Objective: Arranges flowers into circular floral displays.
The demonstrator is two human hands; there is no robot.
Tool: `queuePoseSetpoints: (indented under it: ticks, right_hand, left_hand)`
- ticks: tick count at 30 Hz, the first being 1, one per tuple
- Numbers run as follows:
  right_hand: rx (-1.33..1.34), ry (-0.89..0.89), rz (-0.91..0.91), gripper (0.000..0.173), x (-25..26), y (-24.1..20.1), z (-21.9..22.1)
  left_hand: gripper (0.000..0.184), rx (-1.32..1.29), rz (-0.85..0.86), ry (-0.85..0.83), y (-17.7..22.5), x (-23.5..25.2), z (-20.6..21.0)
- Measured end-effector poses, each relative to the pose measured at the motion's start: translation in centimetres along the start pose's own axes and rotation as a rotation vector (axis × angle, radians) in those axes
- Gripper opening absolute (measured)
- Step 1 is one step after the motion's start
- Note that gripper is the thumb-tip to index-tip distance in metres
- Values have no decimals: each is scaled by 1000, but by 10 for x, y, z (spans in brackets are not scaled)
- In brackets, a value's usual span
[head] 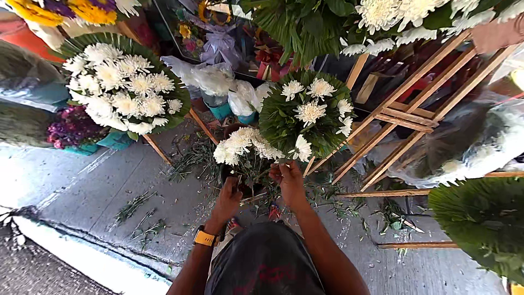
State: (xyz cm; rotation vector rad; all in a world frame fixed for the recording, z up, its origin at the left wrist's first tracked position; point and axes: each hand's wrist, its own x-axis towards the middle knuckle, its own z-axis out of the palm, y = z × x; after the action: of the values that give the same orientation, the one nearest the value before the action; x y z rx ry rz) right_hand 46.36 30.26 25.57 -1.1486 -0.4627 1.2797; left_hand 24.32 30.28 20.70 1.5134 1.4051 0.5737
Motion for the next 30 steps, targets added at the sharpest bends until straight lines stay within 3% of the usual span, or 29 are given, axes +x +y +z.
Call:
queuePoseSetpoints:
  ticks: [3, 8, 11, 14, 17, 21, 24, 26, 28, 30]
  right_hand:
    - [74, 5, 33, 17, -7, -1, 16]
    - [44, -99, 161, 16, -23, 5, 42]
    - [11, -103, 172, 16, -24, 7, 47]
    - [52, 67, 75, 18, -10, 1, 54]
    - [53, 238, -171, 13, 43, -35, 19]
    - [-354, 199, -563, 35, 113, -79, -7]
    - [-884, 225, -744, 34, 159, -89, 17]
    - [-1332, 211, -696, 35, 181, -87, 42]
    - [-1717, 164, -464, 35, 199, -81, 66]
    - [-1935, 124, -303, 28, 217, -69, 74]
  left_hand:
    - [35, -74, 41, -75, -2, -9, 3]
    - [46, -652, 158, -124, 35, -13, 12]
    - [49, -647, 149, -130, 28, -17, 9]
    - [56, -697, 100, -123, 21, -29, 1]
    - [59, -716, 10, -30, -9, -52, -20]
    - [50, -667, -47, 81, -52, -71, -43]
    - [46, -690, -41, 166, -59, -81, -45]
    - [45, -697, -47, 203, -59, -89, -44]
    - [42, -704, -76, 245, -61, -96, -42]
    - [39, -716, -133, 283, -64, -104, -42]
